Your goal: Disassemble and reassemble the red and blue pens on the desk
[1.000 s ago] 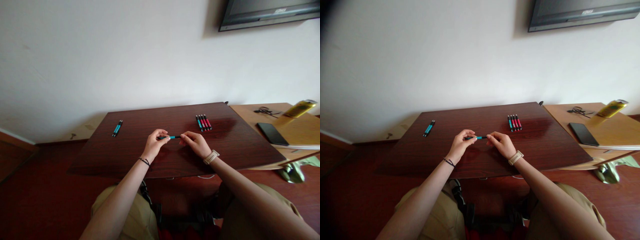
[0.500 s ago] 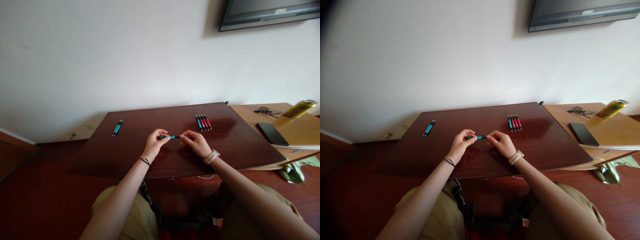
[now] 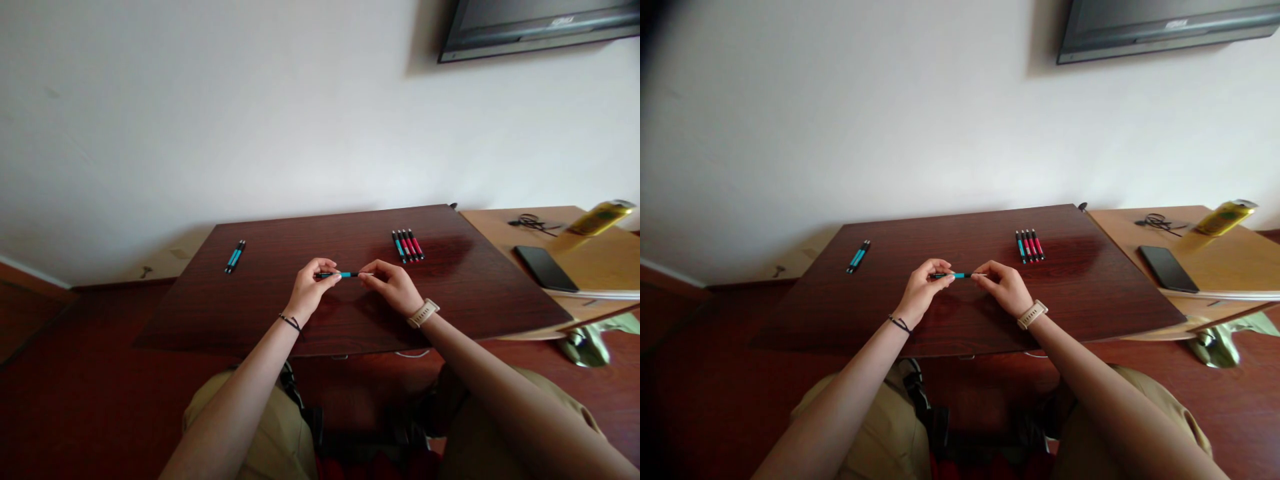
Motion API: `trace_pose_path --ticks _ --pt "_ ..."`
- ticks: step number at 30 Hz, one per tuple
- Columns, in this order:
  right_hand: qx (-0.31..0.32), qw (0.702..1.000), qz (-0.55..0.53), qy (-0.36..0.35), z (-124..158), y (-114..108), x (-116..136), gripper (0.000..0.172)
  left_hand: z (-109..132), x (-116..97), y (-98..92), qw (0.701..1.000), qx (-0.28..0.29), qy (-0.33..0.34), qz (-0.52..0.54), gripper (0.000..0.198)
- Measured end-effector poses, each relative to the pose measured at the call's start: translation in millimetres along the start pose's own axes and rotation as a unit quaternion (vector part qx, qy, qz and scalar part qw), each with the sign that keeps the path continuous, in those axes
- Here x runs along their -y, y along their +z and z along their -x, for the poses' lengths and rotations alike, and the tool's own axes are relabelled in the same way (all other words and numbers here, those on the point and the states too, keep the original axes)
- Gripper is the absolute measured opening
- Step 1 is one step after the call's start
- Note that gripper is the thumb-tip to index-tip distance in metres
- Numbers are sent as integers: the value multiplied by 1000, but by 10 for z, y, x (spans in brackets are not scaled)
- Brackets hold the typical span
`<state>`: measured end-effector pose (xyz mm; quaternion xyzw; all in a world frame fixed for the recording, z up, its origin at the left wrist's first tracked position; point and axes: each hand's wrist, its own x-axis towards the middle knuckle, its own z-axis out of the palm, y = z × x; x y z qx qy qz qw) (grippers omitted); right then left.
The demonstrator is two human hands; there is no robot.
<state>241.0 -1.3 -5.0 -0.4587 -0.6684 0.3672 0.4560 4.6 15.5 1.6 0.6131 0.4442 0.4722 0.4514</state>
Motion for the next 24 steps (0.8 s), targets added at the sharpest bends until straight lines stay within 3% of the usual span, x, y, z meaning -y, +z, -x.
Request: trace_pose_path --ticks 2,8,11,16,20,24 --pt "8 1000 7 13 -2 0 8 40 2 -4 4 1000 2 1 0 31" --pt "11 1000 -8 0 -3 -1 22 35 15 -14 21 1000 1 -10 20 30" --pt "19 1000 20 14 -2 -6 26 45 24 -25 34 999 3 -13 44 28" --pt "24 1000 3 11 -3 -2 34 40 38 -46 52 999 7 -4 49 30" --pt "36 999 18 27 1 8 32 50 37 -47 51 999 18 2 51 29" --pt "30 999 0 15 3 10 25 42 26 -48 41 1000 14 14 21 31"
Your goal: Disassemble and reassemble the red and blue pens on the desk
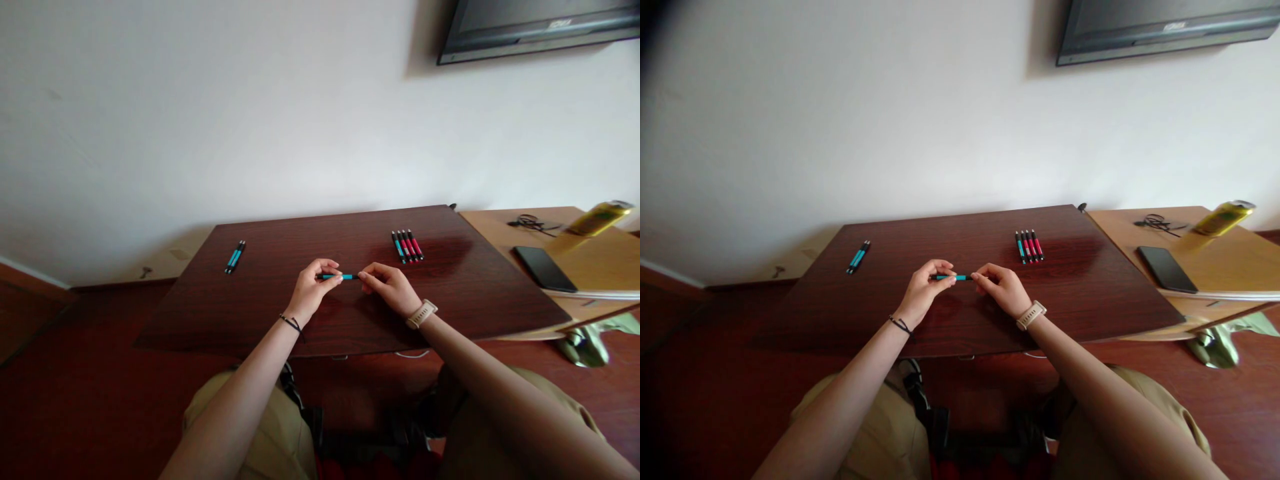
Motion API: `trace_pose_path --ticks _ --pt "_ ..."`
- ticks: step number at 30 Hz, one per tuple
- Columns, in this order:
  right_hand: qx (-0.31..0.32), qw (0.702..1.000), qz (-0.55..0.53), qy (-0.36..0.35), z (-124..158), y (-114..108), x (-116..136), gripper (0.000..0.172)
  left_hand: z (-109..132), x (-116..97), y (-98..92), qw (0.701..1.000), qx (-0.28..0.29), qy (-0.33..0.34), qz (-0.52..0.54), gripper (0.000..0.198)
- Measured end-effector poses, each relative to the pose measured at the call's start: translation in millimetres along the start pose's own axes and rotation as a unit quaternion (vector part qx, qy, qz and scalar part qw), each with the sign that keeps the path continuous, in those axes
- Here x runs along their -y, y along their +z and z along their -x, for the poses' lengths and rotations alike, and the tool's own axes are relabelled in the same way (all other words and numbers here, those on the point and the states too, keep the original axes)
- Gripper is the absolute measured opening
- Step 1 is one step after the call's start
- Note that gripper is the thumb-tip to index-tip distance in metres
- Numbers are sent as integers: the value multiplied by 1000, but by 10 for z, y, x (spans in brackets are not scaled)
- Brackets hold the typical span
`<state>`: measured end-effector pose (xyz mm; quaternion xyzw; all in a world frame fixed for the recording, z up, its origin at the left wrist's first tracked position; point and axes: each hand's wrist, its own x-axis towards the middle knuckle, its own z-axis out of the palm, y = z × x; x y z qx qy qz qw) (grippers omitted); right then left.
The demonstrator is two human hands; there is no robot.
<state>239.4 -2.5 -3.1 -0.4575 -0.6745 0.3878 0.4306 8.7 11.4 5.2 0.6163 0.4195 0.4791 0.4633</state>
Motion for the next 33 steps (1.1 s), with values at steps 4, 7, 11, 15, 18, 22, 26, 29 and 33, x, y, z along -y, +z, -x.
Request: trace_pose_path --ticks 4,7,11,15,18,22,26,29,33 --pt "2 1000 8 7 5 2 -6 48 7 -19 -11 1000 13 -10 2 31" --pt "5 1000 12 12 9 7 -12 52 14 -25 -21 1000 26 -17 4 32" --pt "0 1000 1 10 6 6 -17 50 13 -14 -18 999 28 -9 -19 34" --pt "-3 1000 -18 12 6 4 -14 45 27 -8 13 1000 28 -1 -14 32" --pt "-5 999 -42 21 8 13 -18 44 49 -12 40 1000 31 -4 -5 32" --pt "-19 994 -99 41 -7 27 -59 42 73 0 79 998 26 -38 37 28" --pt "-66 974 -203 75 -34 38 -109 39 95 37 154 994 31 -76 70 27" --pt "-91 957 -260 89 -41 48 -109 39 118 53 228 991 56 -86 81 30" --pt "-100 950 -282 87 -27 53 -72 40 146 60 303 988 98 -85 84 30"
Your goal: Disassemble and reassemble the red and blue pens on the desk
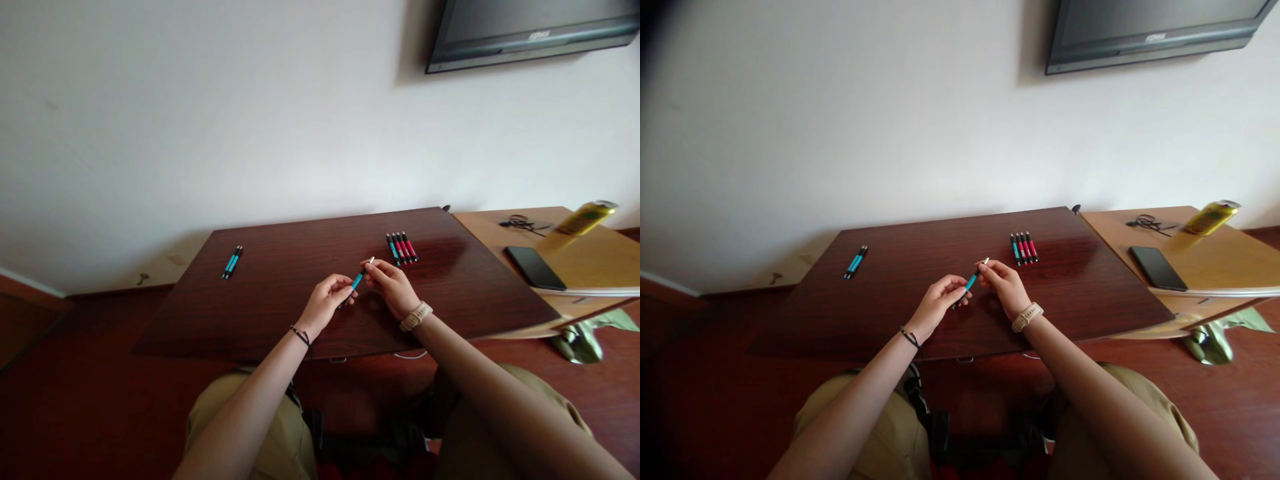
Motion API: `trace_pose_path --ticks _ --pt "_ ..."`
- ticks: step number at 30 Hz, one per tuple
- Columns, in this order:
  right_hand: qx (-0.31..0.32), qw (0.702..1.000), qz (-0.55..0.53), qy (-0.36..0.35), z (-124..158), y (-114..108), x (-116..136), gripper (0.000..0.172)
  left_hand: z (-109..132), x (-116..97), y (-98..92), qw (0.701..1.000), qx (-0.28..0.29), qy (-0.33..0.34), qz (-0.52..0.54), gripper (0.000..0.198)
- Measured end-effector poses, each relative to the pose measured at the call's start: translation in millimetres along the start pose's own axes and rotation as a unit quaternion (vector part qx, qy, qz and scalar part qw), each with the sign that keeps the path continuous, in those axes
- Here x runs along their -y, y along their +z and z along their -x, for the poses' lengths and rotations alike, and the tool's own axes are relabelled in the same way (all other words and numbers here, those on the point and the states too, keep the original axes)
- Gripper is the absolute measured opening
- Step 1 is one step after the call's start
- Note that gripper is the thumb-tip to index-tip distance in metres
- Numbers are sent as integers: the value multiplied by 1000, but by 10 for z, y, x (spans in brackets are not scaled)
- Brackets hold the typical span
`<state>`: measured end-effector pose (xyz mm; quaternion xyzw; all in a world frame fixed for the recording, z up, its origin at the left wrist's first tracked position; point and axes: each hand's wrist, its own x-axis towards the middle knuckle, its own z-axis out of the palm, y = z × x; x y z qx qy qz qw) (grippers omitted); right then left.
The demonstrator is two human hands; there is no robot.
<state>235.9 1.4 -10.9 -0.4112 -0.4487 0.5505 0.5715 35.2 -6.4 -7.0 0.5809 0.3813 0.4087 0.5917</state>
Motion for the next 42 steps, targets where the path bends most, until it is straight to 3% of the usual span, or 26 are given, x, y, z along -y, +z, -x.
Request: trace_pose_path --ticks 6,12,15,19,25,30,36,42 --pt "54 997 50 -29 90 -8 20 52 -8 71 23 998 42 -25 -32 32" --pt "98 962 234 -97 220 -10 97 26 -106 46 44 999 -11 -44 13 35" --pt "132 943 286 -107 254 -20 133 30 -187 -4 59 998 -39 -34 22 35" --pt "141 949 267 -94 244 -77 132 45 -305 -47 89 998 -50 -36 35 43" --pt "100 968 225 -58 167 -181 112 42 -632 -95 81 998 -60 18 21 70" --pt "75 972 219 -47 120 -231 157 44 -957 -157 0 995 -65 66 -26 47" --pt "63 968 237 -46 56 -337 229 44 -1263 -206 -20 996 -24 72 -52 39" --pt "73 978 194 -5 -18 -439 299 57 -1586 -187 22 996 4 69 -60 30"
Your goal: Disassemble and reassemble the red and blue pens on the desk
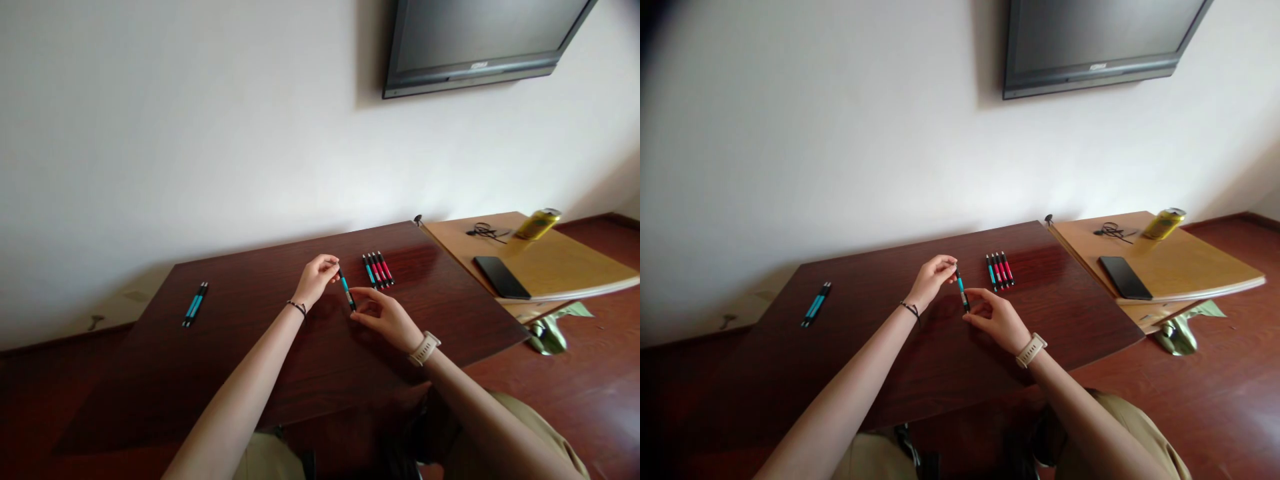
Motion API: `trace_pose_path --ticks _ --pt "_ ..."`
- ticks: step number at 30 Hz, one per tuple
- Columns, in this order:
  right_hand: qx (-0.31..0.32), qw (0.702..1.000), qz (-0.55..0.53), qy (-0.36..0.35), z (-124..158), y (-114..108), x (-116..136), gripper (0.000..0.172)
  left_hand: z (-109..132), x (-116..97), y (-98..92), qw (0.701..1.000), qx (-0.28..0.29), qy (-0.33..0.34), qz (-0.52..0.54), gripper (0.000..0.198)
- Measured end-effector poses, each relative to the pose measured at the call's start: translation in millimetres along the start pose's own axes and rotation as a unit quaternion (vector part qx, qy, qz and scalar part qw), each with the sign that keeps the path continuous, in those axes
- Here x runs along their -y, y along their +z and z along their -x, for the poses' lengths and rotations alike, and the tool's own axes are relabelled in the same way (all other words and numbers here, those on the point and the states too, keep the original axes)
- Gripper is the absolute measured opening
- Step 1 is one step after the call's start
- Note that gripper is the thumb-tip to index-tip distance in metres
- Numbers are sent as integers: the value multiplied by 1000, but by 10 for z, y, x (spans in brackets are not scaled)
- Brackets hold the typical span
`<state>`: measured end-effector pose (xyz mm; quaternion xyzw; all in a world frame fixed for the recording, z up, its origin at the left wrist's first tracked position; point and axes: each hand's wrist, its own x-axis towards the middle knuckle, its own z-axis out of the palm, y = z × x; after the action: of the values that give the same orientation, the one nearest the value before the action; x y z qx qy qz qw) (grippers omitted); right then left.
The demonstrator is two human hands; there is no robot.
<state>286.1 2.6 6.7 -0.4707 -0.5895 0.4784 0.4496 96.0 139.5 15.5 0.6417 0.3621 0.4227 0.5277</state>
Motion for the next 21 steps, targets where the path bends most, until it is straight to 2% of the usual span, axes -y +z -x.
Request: trace_pose_path --ticks 4,9,12,15,18,21 --pt "-11 1000 10 -6 -27 -99 -1 57 -185 77 66 1000 7 -7 2 28" --pt "-96 989 109 -42 -84 -270 -103 51 -401 184 181 1000 13 -6 -8 27" --pt "-150 959 232 -63 -125 -362 -187 60 -534 265 245 999 30 -13 -40 28" --pt "-178 920 345 -57 -171 -411 -256 69 -652 369 287 993 27 5 -114 26" --pt "-191 897 396 -47 -231 -424 -322 79 -732 473 328 985 19 16 -170 21" --pt "-199 882 424 -37 -295 -432 -394 86 -775 545 384 981 16 -11 -193 24"
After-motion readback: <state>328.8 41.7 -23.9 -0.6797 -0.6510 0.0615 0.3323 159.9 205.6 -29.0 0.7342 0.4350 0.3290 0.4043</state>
